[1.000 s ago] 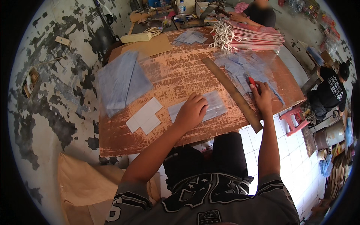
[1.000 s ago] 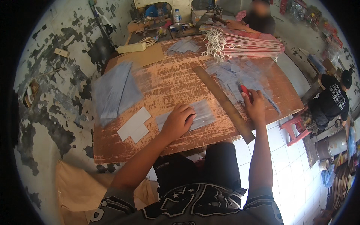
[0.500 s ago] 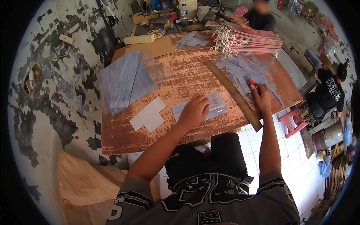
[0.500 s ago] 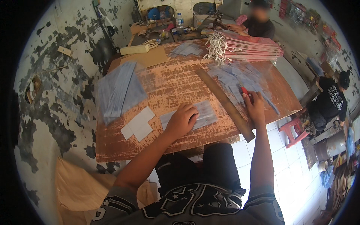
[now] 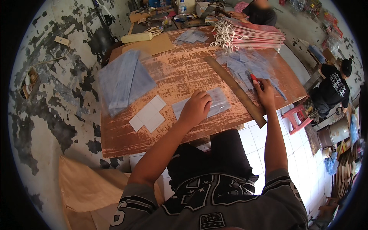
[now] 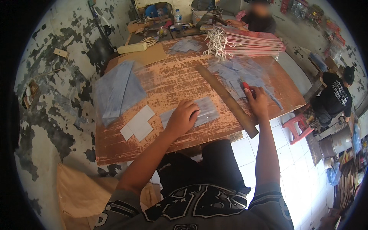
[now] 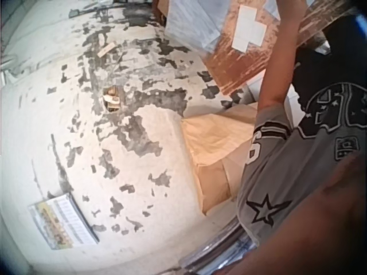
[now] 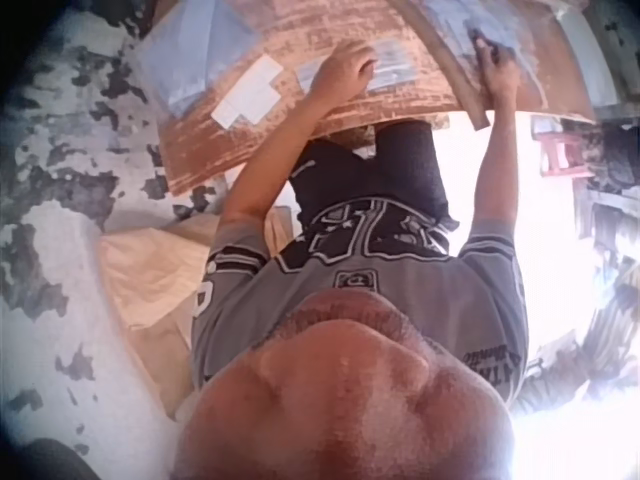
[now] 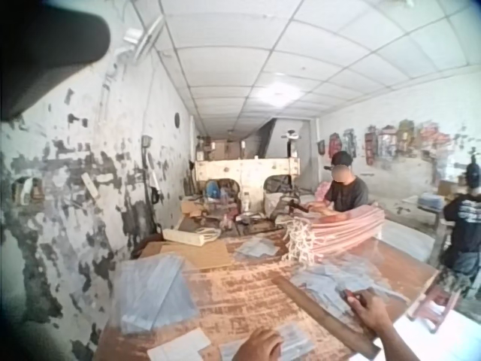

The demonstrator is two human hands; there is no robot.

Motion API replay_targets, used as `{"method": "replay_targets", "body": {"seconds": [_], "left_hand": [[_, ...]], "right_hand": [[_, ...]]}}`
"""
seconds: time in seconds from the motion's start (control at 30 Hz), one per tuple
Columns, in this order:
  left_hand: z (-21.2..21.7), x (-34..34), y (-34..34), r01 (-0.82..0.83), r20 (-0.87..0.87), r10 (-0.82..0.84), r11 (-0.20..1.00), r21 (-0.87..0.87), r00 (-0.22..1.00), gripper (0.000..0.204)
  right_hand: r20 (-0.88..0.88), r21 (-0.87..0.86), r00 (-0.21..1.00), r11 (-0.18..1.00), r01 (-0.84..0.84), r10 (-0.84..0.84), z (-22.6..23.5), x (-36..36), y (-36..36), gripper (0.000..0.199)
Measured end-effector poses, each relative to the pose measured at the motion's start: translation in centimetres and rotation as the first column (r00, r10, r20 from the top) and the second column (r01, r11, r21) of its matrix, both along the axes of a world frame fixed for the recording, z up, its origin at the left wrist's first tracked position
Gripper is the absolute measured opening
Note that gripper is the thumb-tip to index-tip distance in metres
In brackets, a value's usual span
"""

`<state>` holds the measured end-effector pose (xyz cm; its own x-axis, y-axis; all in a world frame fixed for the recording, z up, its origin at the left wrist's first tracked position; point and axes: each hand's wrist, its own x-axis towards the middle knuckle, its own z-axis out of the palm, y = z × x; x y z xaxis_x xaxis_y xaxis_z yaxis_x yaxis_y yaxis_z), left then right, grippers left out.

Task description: The person uses a ruler and a red utility knife to cut small rectangular pieces of white paper on a wooden workbench. They repeatedly align the ruler, score the paper, and separate the cut pieces, stacking them on the table.

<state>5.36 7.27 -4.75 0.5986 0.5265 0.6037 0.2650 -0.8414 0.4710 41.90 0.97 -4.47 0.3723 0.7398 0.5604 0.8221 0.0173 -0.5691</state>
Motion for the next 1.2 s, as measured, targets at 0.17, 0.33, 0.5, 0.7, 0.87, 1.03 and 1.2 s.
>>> {"method": "replay_targets", "body": {"seconds": [0.17,0.33,0.5,0.7,0.87,1.03,1.2], "left_hand": [[0.2,0.1,-0.1,0.011,0.004,-0.011,1.0,-0.016,1.0,0.007],[0.3,0.0,-0.1,-0.007,-0.024,0.006,1.0,-0.021,1.0,0.008],[0.2,-0.2,0.1,-0.02,-0.043,0.019,1.0,-0.015,0.999,0.01],[0.2,-0.2,-0.1,-0.032,-0.047,0.031,0.999,-0.025,0.998,0.012],[0.4,-0.1,-0.1,-0.035,-0.076,0.032,0.999,-0.034,0.997,0.012],[0.6,-0.1,-0.3,-0.034,-0.059,0.032,0.999,-0.036,0.998,0.011],[0.9,0.0,-0.6,-0.061,-0.084,0.056,0.996,-0.067,0.995,0.012]], "right_hand": [[0.02,-0.013,1.0,1.0,0.012,-0.011,-0.1,0.5,0.0,0.043],[0.016,-0.024,1.0,1.0,0.012,-0.012,0.0,0.5,-0.1,0.043],[-0.016,-0.038,1.0,0.999,0.008,-0.008,0.2,0.0,0.0,0.042],[-0.003,-0.025,1.0,1.0,-0.012,0.012,0.2,0.3,-0.2,0.042],[-0.028,-0.033,0.999,0.999,-0.018,0.017,0.5,0.0,-0.6,0.04],[-0.016,-0.046,1.0,0.999,-0.003,0.003,0.6,0.2,-0.3,0.04],[-0.068,-0.05,0.998,0.999,-0.019,0.016,1.2,-0.6,-0.6,0.042]]}}
